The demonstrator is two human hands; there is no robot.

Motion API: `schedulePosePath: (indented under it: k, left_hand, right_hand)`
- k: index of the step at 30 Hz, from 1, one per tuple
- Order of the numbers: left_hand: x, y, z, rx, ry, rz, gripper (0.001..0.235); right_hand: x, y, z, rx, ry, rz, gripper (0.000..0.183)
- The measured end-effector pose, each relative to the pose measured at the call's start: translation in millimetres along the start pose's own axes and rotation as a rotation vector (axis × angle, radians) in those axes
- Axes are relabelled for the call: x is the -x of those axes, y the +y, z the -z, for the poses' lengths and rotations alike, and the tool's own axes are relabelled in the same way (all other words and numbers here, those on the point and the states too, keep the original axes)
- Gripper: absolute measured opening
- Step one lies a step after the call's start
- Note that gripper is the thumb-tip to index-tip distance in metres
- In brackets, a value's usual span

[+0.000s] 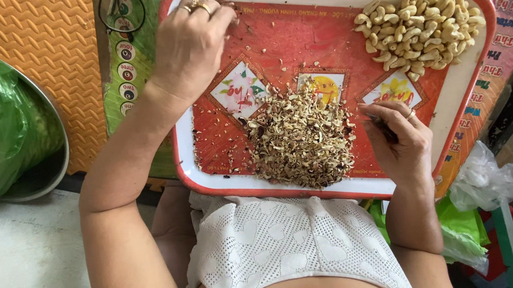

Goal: The person peels the outer skin off roasted cashew nuts by hand, separating the kernels from the skins. The peeled kernels are placed on the right side of a tray, while the skins accumulate in the center.

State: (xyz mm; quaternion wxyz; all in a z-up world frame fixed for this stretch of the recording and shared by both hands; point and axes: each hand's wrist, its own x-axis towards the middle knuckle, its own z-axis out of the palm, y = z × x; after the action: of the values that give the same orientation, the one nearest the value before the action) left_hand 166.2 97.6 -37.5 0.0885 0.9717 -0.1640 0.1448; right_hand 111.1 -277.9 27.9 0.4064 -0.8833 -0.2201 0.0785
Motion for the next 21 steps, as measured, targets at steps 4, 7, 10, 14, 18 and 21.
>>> schedulePosePath:
  k: [4, 7, 10, 14, 18, 21]
  left_hand:
    - [-2.9, -0.4, 12.1, 0.009, -0.032, 0.029, 0.027]
    - [0.0, 11.4, 39.9, 0.543, 0.069, 0.129, 0.030]
    - [17.2, 42.8, 67.4, 1.033, 0.052, 0.250, 0.011]
    - [32.5, 86.1, 85.8, 1.533, -0.062, 0.435, 0.023]
    - [29.3, 104.0, 100.3, 1.548, -0.129, 0.381, 0.026]
    - [38.1, 110.4, 99.3, 1.608, -0.164, 0.390, 0.027]
  right_hand:
    - [-1.6, -7.4, -1.2, -0.021, 0.007, 0.013, 0.013]
    - [1.5, -9.2, -1.4, -0.063, -0.059, -0.032, 0.026]
    - [8.5, -11.9, -8.8, -0.259, -0.187, 0.018, 0.048]
    - [-0.8, -43.3, -20.4, -0.477, -0.197, 0.145, 0.046]
    - [-11.5, -66.9, -26.8, -0.596, -0.155, 0.215, 0.043]
    - [-8.2, -63.0, -29.7, -0.591, -0.156, 0.223, 0.040]
